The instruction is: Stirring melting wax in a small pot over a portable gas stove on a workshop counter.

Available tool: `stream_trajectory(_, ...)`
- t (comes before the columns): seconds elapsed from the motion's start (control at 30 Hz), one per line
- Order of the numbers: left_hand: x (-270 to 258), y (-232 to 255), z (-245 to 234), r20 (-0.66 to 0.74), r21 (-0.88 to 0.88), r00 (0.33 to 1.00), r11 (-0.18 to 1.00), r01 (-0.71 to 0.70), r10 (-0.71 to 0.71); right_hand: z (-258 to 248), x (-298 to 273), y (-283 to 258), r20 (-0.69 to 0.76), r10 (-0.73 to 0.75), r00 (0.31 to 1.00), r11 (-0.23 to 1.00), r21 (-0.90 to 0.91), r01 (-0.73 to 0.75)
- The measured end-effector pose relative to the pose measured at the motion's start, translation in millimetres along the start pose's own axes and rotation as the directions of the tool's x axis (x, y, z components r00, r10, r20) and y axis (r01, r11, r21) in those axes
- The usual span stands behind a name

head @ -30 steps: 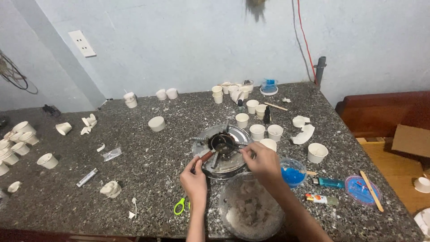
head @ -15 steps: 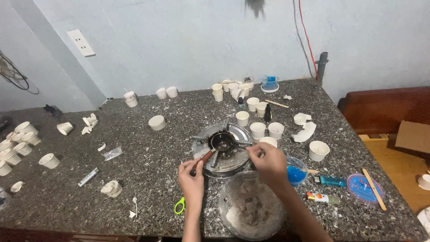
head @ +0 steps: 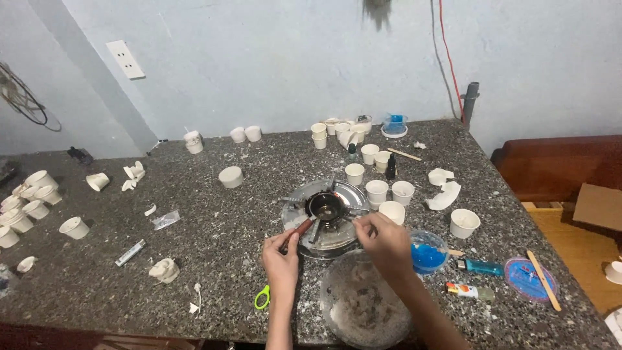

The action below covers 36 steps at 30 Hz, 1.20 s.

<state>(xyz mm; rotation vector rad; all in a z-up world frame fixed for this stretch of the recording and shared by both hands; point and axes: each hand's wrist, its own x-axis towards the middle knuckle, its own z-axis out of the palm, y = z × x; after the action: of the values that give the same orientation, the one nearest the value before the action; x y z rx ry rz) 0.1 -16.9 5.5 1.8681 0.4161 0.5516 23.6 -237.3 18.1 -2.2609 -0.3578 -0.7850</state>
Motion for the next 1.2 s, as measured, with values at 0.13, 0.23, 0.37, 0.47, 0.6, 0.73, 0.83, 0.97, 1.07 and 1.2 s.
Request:
stream_trajectory(0.13, 3.7, -11.5, 1.7, -0.026, -0.002, 0.995, 0.996, -0.094, 0.093, -3.4, -2.7, -6.6, -0.116, -0.110, 0.987, 0.993, 0.031, 0.114)
stream_trajectory(0.23, 0.3, -2.4, 0.0, 0.013, -0.009, 1.000, 1.000, 0.000, 0.000, 2.0, -5.2, -0.9, -0.083, -0.115, 0.990, 0.993, -0.016, 0.114)
stream_trajectory(0.37, 16.4, -28.2, 8.2, -0.022, -0.013, 0.994, 0.994, -0.107, 0.107, -13.8, -6.2, -9.5, 0.064, 0.182, 0.981, 0.935, 0.297, -0.193)
stream_trajectory(0.47, 10.9, -27.5, 4.7, -0.048, 0.036, 0.987, 0.988, -0.153, 0.155, -44.0, -21.3, -16.0, 0.119, 0.327, 0.938, 0.826, 0.446, -0.345)
stream_trajectory(0.6, 11.2, -24.2, 4.1, -0.070, 0.077, 0.990, 0.991, -0.113, 0.118, -89.3, -26.8, -23.9, 0.118, 0.582, 0.804, 0.655, 0.519, -0.550)
stream_trajectory(0.73, 2.2, -2.5, -0.5, 0.016, 0.020, 1.000, 1.000, 0.004, -0.004, -124.1, -44.1, -28.7, 0.187, 0.644, 0.742, 0.623, 0.437, -0.649)
stream_trajectory(0.83, 1.4, -6.8, 0.0, 0.006, 0.024, 0.996, 0.996, -0.085, 0.085, -138.0, -59.9, -18.9, 0.229, 0.643, 0.731, 0.623, 0.400, -0.672)
stream_trajectory(0.97, 0.3, -2.0, 0.0, 0.008, -0.013, 0.999, 0.999, -0.037, 0.037, -148.6, -72.5, -14.8, 0.179, 0.684, 0.707, 0.681, 0.190, -0.707)
stream_trajectory(1.07, -3.9, 9.1, -4.1, 0.033, -0.041, 0.999, 0.999, 0.026, -0.024, -152.5, -78.1, -24.0, 0.185, 0.703, 0.686, 0.690, 0.053, -0.722)
stream_trajectory(1.2, -1.6, 4.2, -2.8, 0.018, 0.004, 1.000, 1.000, -0.001, 0.001, -137.7, -94.1, 0.3, 0.158, 0.273, 0.949, 0.960, -0.103, -0.259)
